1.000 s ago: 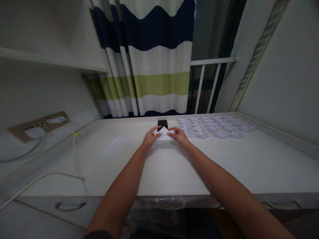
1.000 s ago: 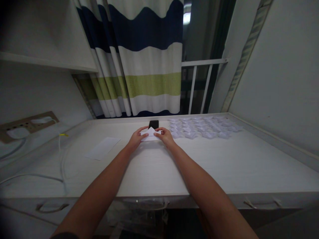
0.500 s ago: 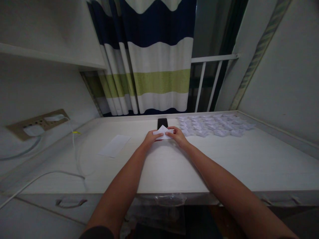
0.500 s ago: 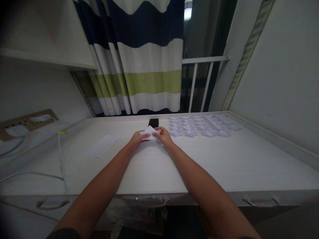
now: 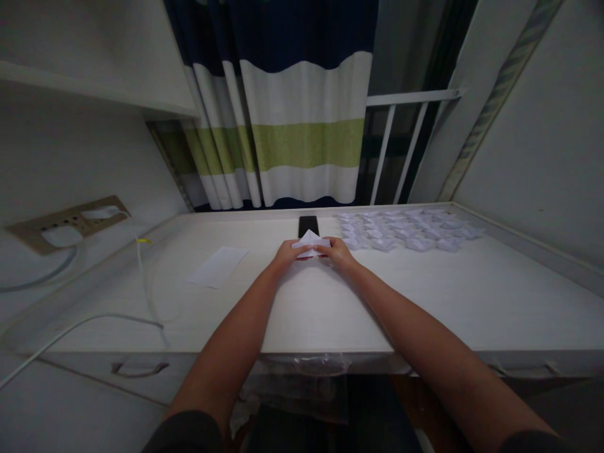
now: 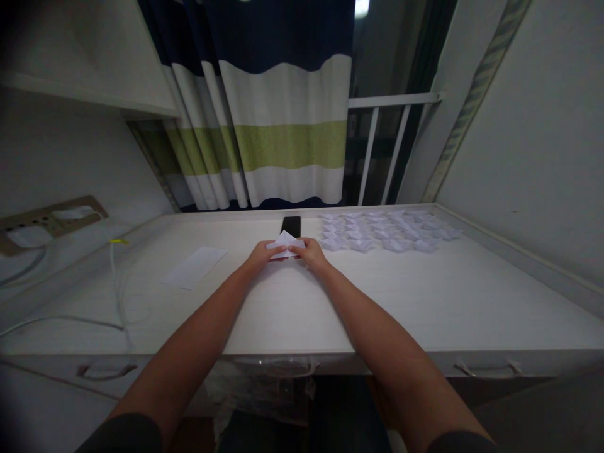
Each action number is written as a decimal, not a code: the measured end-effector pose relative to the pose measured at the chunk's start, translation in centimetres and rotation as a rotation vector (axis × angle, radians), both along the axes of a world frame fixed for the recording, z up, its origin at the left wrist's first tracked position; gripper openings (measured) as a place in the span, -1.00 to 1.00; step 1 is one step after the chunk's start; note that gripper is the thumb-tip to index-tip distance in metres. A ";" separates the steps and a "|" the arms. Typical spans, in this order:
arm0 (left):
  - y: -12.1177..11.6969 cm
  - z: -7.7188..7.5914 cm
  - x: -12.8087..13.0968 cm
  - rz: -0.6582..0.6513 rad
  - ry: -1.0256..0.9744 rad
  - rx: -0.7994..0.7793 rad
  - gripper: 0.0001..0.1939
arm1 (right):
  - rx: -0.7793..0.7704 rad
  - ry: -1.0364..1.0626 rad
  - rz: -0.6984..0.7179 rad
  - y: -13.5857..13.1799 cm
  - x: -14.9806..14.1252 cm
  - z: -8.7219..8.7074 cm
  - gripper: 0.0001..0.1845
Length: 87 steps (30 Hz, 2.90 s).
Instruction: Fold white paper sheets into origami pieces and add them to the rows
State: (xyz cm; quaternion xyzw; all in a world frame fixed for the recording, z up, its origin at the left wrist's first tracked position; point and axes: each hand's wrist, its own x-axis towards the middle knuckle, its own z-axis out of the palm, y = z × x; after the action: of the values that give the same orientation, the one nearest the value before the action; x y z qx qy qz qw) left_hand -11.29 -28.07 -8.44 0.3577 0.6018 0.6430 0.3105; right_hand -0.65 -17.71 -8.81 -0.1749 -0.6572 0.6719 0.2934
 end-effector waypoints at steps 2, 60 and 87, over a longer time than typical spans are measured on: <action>-0.1 0.2 0.0 0.021 0.046 -0.011 -0.69 | -0.010 -0.015 -0.008 0.0 0.0 0.0 -0.78; -0.1 0.7 -0.2 0.119 -0.074 0.119 -0.68 | -0.172 0.003 0.024 -0.6 0.5 1.1 -0.82; 0.3 0.3 -0.5 0.058 -0.121 0.113 -0.65 | -0.157 0.054 -0.023 -0.2 0.6 1.0 -0.73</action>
State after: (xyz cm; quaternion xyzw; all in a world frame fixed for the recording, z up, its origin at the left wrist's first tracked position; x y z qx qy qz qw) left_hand -11.81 -27.81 -8.15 0.3175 0.5549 0.7051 0.3068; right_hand -0.08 -17.88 -7.85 -0.1869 -0.5922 0.7225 0.3041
